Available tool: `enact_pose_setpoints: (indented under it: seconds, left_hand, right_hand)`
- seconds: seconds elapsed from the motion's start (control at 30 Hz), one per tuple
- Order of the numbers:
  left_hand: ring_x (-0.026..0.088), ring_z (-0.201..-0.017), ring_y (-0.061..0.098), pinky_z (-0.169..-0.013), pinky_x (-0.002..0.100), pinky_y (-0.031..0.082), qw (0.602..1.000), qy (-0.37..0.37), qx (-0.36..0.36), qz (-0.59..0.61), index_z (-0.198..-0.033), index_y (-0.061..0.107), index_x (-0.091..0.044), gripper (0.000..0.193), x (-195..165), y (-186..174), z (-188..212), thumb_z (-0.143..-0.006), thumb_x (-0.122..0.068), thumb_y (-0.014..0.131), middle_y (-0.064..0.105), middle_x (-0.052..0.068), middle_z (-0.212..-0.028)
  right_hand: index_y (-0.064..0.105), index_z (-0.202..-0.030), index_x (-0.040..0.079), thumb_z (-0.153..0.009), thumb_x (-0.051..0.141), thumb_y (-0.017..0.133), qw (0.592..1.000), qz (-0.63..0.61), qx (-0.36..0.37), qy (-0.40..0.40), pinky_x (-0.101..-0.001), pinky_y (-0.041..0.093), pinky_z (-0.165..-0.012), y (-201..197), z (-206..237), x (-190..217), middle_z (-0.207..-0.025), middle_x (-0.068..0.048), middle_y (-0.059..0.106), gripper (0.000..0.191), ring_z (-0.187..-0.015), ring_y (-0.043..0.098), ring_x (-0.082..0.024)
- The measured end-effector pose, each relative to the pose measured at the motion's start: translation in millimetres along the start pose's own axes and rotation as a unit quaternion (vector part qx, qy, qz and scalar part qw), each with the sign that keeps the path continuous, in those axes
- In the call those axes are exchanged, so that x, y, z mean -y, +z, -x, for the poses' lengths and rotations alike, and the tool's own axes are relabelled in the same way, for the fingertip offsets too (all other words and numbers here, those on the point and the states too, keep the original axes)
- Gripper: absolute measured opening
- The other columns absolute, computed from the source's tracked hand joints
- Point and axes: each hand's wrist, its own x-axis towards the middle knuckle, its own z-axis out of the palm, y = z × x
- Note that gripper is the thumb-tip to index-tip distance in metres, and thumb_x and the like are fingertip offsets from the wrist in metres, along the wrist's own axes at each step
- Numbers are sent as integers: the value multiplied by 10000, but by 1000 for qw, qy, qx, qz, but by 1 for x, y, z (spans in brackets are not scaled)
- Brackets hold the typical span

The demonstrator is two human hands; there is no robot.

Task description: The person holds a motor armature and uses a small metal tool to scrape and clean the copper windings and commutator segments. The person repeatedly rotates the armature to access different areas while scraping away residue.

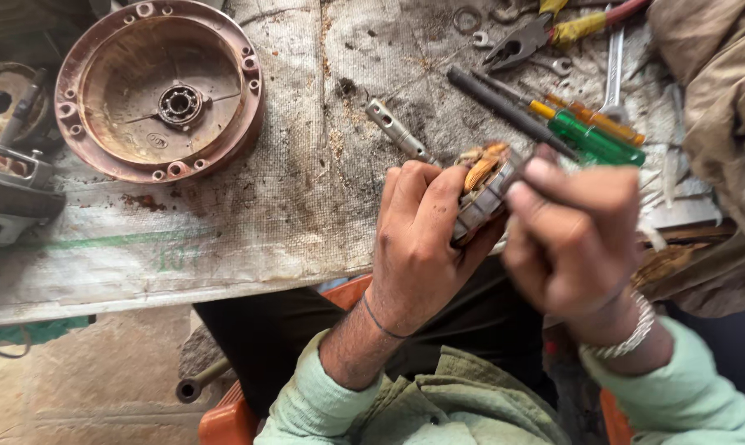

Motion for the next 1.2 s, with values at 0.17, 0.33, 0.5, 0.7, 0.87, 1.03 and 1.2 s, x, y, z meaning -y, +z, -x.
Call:
enact_pose_setpoints:
  seconds: [0.17, 0.33, 0.5, 0.7, 0.87, 1.03, 1.2]
  left_hand:
    - [297, -970, 553, -856, 393, 488, 1000, 8, -1, 1, -1310, 562, 2, 501, 1, 1, 1, -887, -120, 800, 556, 131, -1066]
    - [315, -961, 549, -856, 410, 482, 1000, 21, -11, 6, -1323, 551, 15, 527, 2, 2, 0, -871, -103, 797, 550, 152, -1090]
    - [325, -953, 544, -850, 425, 467, 1000, 26, -7, -3, -1311, 549, 9, 535, 2, 1, 0, -870, -135, 815, 555, 153, -1104]
    - [321, -963, 555, -850, 411, 481, 1000, 12, -1, 11, -1319, 560, 8, 532, 3, 0, 2, -874, -134, 814, 555, 154, -1055]
    - [324, -966, 554, -858, 417, 479, 1000, 22, -10, 3, -1308, 556, 5, 523, 4, 1, 1, -858, -114, 793, 559, 156, -1095]
    - [318, -973, 555, -864, 414, 479, 1000, 26, -13, 0, -1330, 556, 2, 524, 3, 3, 1, -865, -89, 782, 559, 145, -1057]
    - [332, -960, 547, -847, 427, 471, 1000, 20, -4, 11, -1314, 562, 11, 543, 3, 1, 2, -836, -116, 787, 558, 157, -1090]
  right_hand:
    - [682, -1136, 32, -904, -28, 758, 1000, 12, 1, -11, -390, 507, -804, -4, -2, 0, -1227, -117, 639, 251, -943, 594, -302]
    - [674, -1052, 27, -818, -26, 757, 998, -22, 6, -52, -451, 480, -747, -2, 6, -7, -1162, -155, 620, 254, -866, 594, -304]
    - [672, -1147, 33, -903, -13, 762, 1000, 3, 6, -8, -416, 496, -814, 1, 14, -5, -1268, -131, 615, 264, -940, 596, -292]
    - [672, -1075, 27, -873, 0, 798, 1000, -6, -18, -13, -425, 517, -816, 5, 7, -3, -1178, -131, 621, 239, -924, 602, -329]
    - [680, -1115, 25, -868, 16, 775, 998, 28, -14, -50, -425, 496, -799, 2, 9, -7, -1195, -129, 641, 265, -928, 605, -295]
    - [668, -1074, 40, -828, -2, 794, 997, 1, 6, -76, -455, 496, -755, 2, 14, -8, -1135, -142, 627, 280, -887, 615, -301]
    - [651, -1146, 37, -884, -37, 755, 1000, 9, -2, 4, -416, 495, -804, -2, 11, -2, -1237, -129, 630, 292, -977, 604, -303]
